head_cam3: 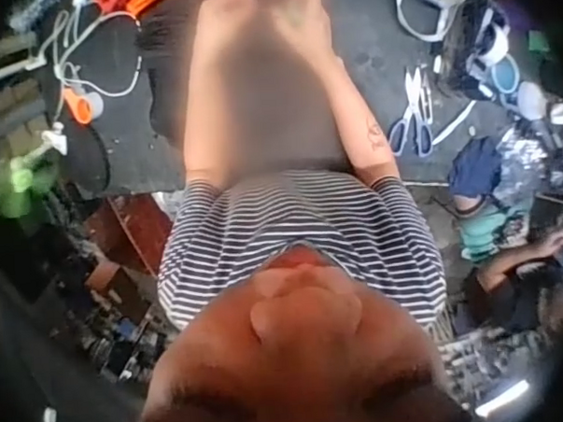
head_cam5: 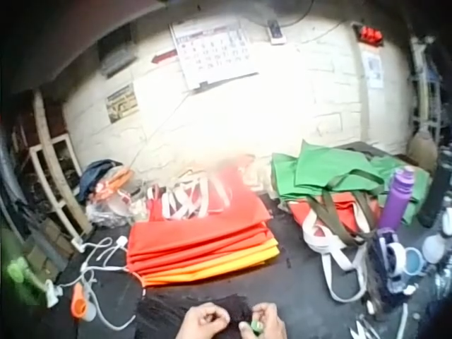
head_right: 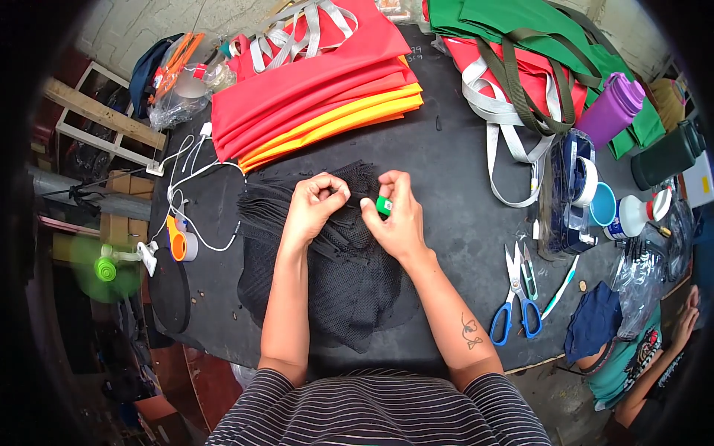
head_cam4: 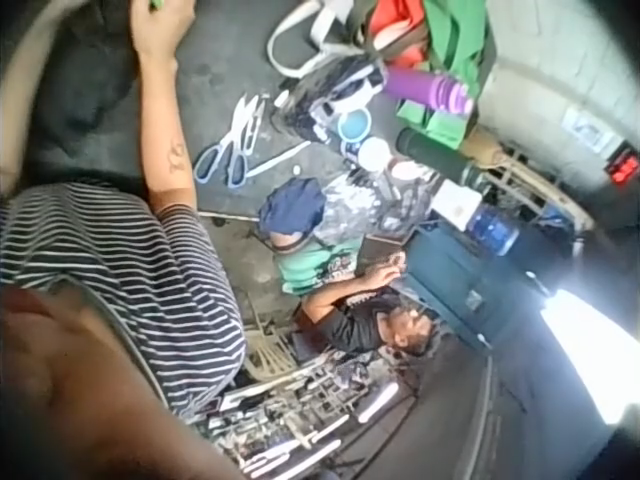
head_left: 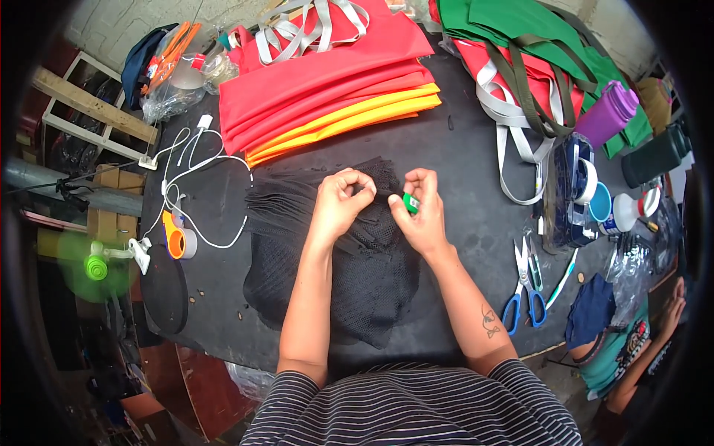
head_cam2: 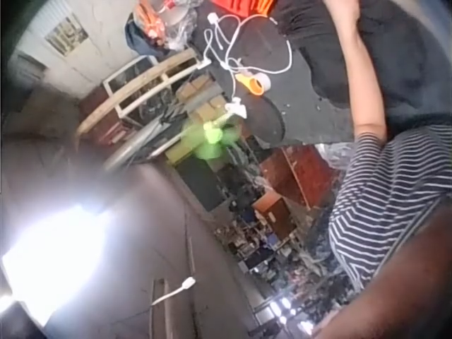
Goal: Singeing the edges of mesh fabric pieces with a lighter to prevent fraying.
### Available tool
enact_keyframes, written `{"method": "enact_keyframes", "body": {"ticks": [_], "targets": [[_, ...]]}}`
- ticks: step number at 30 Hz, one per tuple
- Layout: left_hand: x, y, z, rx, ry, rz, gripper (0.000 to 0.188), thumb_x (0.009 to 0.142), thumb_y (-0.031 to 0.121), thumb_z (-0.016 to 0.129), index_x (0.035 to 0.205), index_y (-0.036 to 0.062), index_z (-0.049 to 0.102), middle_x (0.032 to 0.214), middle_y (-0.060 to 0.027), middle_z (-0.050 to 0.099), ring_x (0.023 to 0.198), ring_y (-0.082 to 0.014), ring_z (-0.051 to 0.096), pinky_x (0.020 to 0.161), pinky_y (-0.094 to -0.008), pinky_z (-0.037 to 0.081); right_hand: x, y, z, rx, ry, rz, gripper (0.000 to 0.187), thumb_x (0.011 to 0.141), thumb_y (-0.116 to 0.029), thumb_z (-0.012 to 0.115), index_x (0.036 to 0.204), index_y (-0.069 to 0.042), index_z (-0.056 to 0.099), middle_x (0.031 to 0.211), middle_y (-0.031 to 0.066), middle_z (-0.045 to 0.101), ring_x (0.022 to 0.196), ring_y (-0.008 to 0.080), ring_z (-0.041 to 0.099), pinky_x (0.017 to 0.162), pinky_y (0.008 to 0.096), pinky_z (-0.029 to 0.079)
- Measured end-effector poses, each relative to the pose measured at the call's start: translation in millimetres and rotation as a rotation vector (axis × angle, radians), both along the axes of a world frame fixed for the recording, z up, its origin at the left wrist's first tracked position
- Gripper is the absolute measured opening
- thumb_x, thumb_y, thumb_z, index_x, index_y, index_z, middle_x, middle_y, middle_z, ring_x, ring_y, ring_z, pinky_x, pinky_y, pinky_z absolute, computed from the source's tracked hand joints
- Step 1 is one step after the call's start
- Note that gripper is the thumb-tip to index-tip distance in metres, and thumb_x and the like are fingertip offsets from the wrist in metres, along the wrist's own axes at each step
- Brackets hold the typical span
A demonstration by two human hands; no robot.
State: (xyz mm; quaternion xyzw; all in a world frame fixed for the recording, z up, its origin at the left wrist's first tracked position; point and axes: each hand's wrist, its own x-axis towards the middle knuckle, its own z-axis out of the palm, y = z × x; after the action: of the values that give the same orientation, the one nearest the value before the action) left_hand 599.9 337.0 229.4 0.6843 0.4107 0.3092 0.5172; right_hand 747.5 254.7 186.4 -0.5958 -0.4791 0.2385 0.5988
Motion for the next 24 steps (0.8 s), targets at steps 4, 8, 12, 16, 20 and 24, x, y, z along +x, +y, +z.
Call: {"method": "enact_keyframes", "body": {"ticks": [4, 8, 12, 16, 20, 24], "targets": [[10.0, -13.4, 7.7, 0.697, 0.336, 0.082, 0.011, 0.078, 0.016, 0.066, 0.075, 0.0053, 0.064, 0.071, -0.0026, 0.06, 0.071, -0.022, 0.053, 0.085, -0.0337, 0.038, 8.3, -6.1, -11.8, 0.062, 0.23, -0.052, 0.04, 0.082, -0.006, 0.066, 0.114, -0.002, 0.041, 0.086, 0.0033, 0.046, 0.07, 0.0075, 0.046, 0.063, 0.0233, 0.041], [4.4, -7.3, 0.7, 0.155, 0.293, 0.047, 0.013, 0.087, 0.017, 0.064, 0.082, 0.0062, 0.069, 0.081, -0.0037, 0.063, 0.069, -0.0223, 0.058, 0.083, -0.0358, 0.042, 14.2, -10.6, -21.5, 0.064, 0.281, -0.087, 0.036, 0.083, -0.006, 0.065, 0.112, -0.002, 0.043, 0.088, 0.0034, 0.047, 0.072, 0.0065, 0.047, 0.066, 0.022, 0.042], [10.4, -12.8, 17.2, 0.257, 0.319, 0.061, 0.009, 0.085, 0.008, 0.065, 0.089, 0.0037, 0.072, 0.088, -0.0071, 0.066, 0.077, -0.019, 0.06, 0.076, -0.0324, 0.048, 15.3, -14.0, -17.1, 0.045, 0.277, -0.051, 0.036, 0.082, -0.005, 0.065, 0.111, -0.002, 0.044, 0.086, 0.0022, 0.047, 0.071, 0.0065, 0.046, 0.066, 0.0215, 0.042], [2.7, -8.6, 16.6, 0.456, 0.426, -0.133, 0.018, 0.079, 0.01, 0.07, 0.096, 0.0062, 0.074, 0.094, -0.0087, 0.068, 0.092, -0.0242, 0.06, 0.09, -0.0359, 0.044, 13.4, -14.9, -16.4, 0.048, 0.221, -0.005, 0.036, 0.081, -0.004, 0.065, 0.11, -0.003, 0.043, 0.085, 0.002, 0.046, 0.07, 0.0065, 0.046, 0.064, 0.0217, 0.042], [1.9, -9.3, 15.8, 0.407, 0.424, -0.178, 0.018, 0.078, 0.013, 0.071, 0.095, 0.0066, 0.075, 0.094, -0.0068, 0.069, 0.096, -0.0232, 0.059, 0.094, -0.0366, 0.04, 13.2, -14.4, -15.3, 0.053, 0.205, 0.006, 0.037, 0.08, -0.005, 0.065, 0.11, -0.003, 0.043, 0.083, 0.0017, 0.045, 0.07, 0.0067, 0.045, 0.063, 0.0216, 0.041], [4.6, -12.6, 15.8, 0.493, 0.455, -0.149, 0.011, 0.081, 0.015, 0.069, 0.086, 0.0061, 0.072, 0.087, -0.0037, 0.068, 0.09, -0.021, 0.056, 0.091, -0.036, 0.036, 13.2, -14.8, -13.4, 0.057, 0.127, 0.0, 0.04, 0.078, -0.006, 0.067, 0.11, -0.004, 0.043, 0.082, 0.003, 0.047, 0.07, 0.0094, 0.048, 0.063, 0.0243, 0.044]]}}
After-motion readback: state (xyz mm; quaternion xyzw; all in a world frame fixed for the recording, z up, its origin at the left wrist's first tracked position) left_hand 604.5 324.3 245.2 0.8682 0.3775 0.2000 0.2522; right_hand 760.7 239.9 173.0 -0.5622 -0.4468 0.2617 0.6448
